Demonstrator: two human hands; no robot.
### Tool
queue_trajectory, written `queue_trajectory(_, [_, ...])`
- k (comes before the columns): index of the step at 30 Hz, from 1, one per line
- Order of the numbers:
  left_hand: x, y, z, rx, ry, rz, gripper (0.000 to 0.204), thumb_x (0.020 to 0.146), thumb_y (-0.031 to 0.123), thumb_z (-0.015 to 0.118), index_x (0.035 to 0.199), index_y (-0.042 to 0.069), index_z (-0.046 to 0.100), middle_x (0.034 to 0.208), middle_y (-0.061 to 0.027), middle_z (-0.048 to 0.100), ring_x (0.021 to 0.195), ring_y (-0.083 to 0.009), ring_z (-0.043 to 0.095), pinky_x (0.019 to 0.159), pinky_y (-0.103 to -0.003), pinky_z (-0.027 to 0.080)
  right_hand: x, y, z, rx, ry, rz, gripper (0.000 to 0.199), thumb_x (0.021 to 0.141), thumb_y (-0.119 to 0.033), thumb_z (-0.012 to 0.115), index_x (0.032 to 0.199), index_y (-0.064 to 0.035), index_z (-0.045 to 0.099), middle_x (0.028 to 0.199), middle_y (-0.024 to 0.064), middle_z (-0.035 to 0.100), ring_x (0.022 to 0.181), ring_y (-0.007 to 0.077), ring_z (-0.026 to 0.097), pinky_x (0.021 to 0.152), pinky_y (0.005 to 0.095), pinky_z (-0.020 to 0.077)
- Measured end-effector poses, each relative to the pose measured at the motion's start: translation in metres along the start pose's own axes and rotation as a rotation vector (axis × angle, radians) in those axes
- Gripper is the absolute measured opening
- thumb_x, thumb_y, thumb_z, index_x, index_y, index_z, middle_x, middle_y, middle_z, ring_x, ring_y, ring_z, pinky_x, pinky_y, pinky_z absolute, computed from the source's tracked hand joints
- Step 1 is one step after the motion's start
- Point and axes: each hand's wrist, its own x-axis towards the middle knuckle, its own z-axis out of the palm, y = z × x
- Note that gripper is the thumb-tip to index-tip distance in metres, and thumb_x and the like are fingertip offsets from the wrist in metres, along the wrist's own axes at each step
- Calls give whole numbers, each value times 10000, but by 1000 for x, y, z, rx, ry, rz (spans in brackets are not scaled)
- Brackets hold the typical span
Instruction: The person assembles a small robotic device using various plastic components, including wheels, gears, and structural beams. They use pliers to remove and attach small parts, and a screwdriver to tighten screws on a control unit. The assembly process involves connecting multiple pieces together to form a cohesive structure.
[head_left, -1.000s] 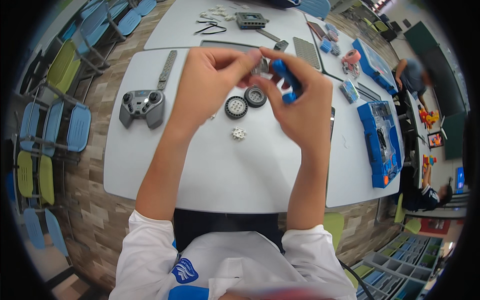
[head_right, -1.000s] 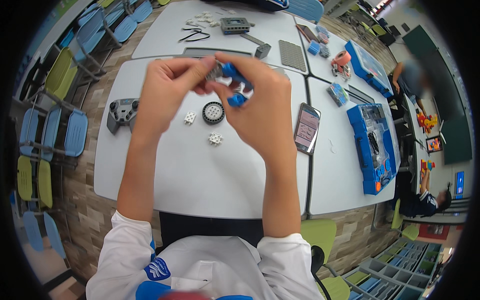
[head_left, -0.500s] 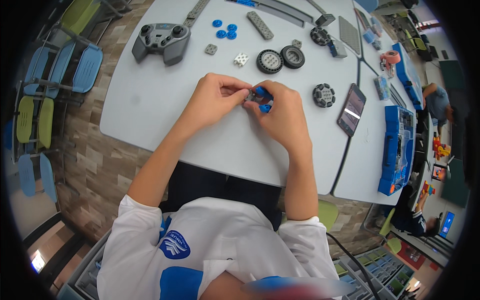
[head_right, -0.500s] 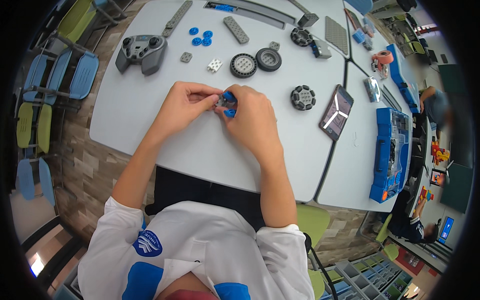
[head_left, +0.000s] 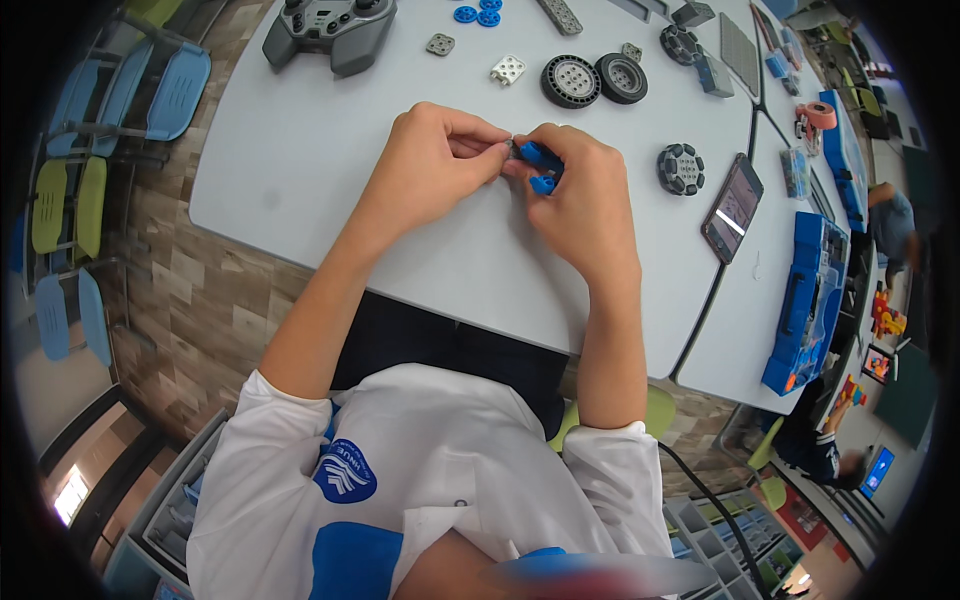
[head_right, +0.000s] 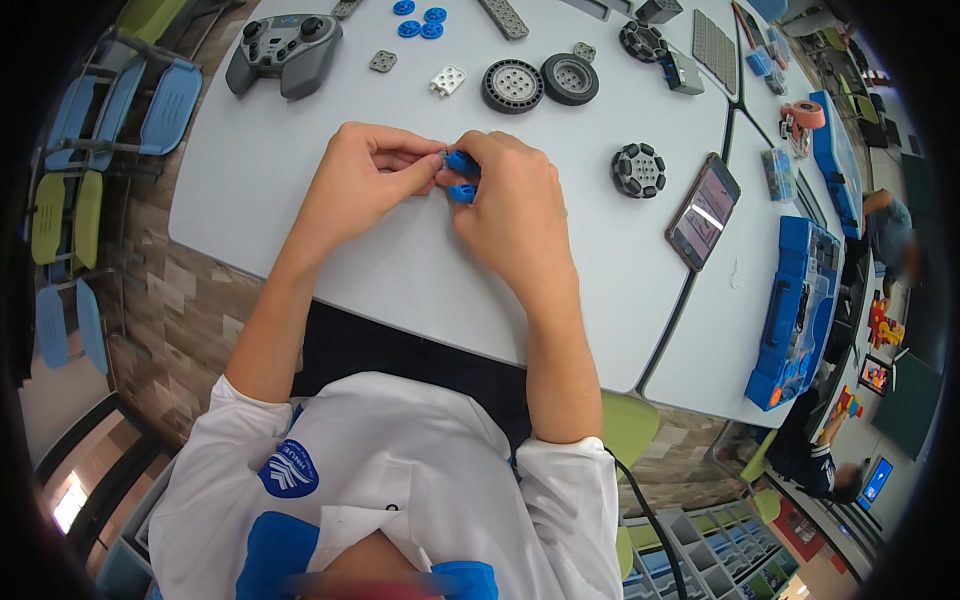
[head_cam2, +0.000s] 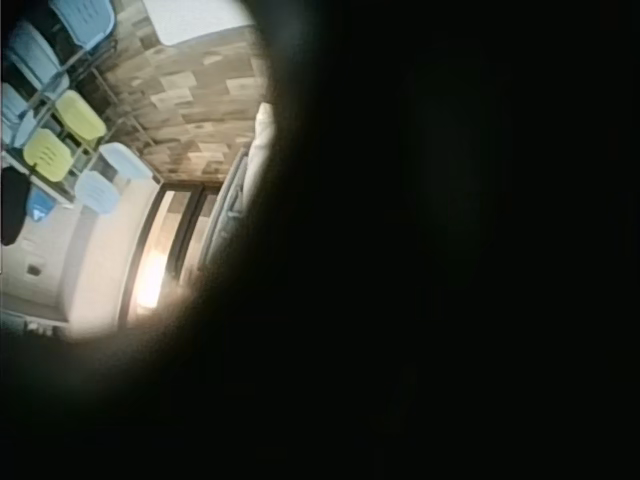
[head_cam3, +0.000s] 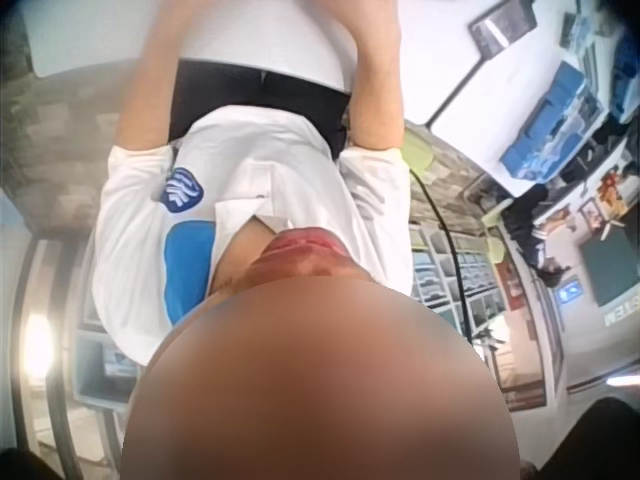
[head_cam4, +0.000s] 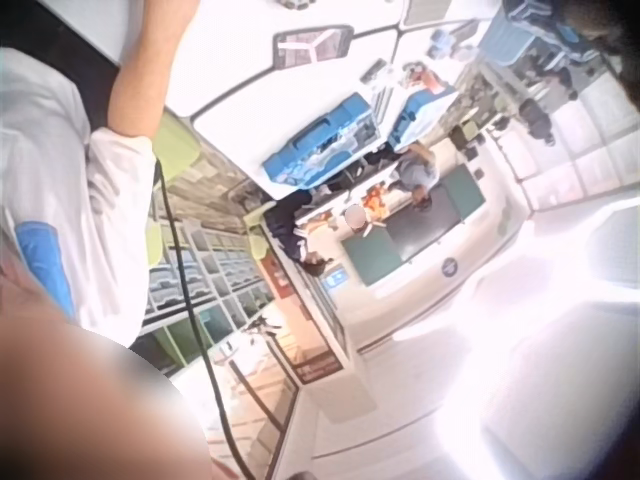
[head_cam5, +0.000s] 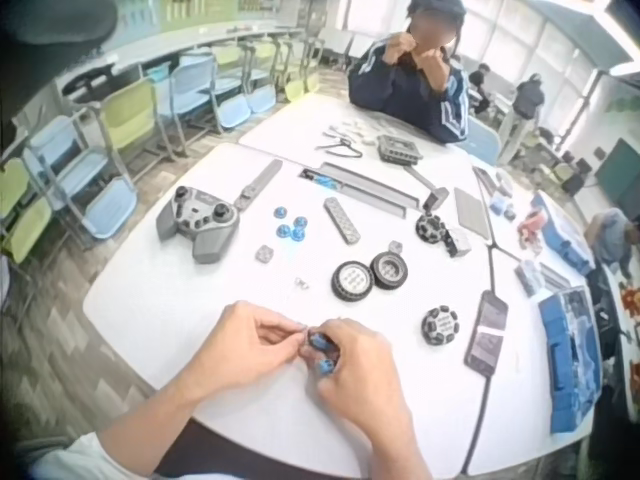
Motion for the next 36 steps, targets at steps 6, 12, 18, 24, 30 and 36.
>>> queue_trajectory(6, [-1,-3,3,-72,3,-30,191,941,79,744,1040,-73,803,821,-128,802,740,-141,761,709,-274,611,1,1,2,38,12,57,186,801,13,821,965,45,738,827,214,729,695,351,683,671,377,535])
queue_trajectory(12, [-2,-5,7,-80,13,-14,186,943,59,739,1040,-89,796,834,-136,806,769,-148,773,736,-283,624,1,1,2,26,-6,64,188,797,16,817,962,46,734,790,213,715,679,337,673,667,369,531])
queue_trajectory(18, [-3,-2,6,-37,-29,-21,199,980,27,723,1141,-69,788,926,-138,804,804,-128,760,759,-249,621,2,3,2,43,-4,56,191,796,10,821,959,51,731,813,198,723,713,341,688,690,378,536])
queue_trajectory(24, [2,0,4,-33,-27,-59,193,990,10,709,1149,-73,783,928,-136,802,811,-133,764,753,-255,638,5,3,5,16,-19,26,195,794,15,820,968,56,742,921,187,707,812,342,691,748,396,543])
queue_trajectory(30, [-1,6,2,-1,13,-70,190,968,33,747,1133,-45,798,923,-138,799,777,-123,752,705,-241,611,7,0,6,76,10,71,163,799,-9,800,955,26,771,917,169,700,803,393,678,714,445,530])
queue_trajectory(36, [-10,2,1,487,203,232,121,881,125,812,990,93,850,834,-70,704,700,-222,685,664,-362,533,8,-1,8,37,-20,34,230,799,-30,870,981,62,765,928,150,706,777,279,705,713,366,547])
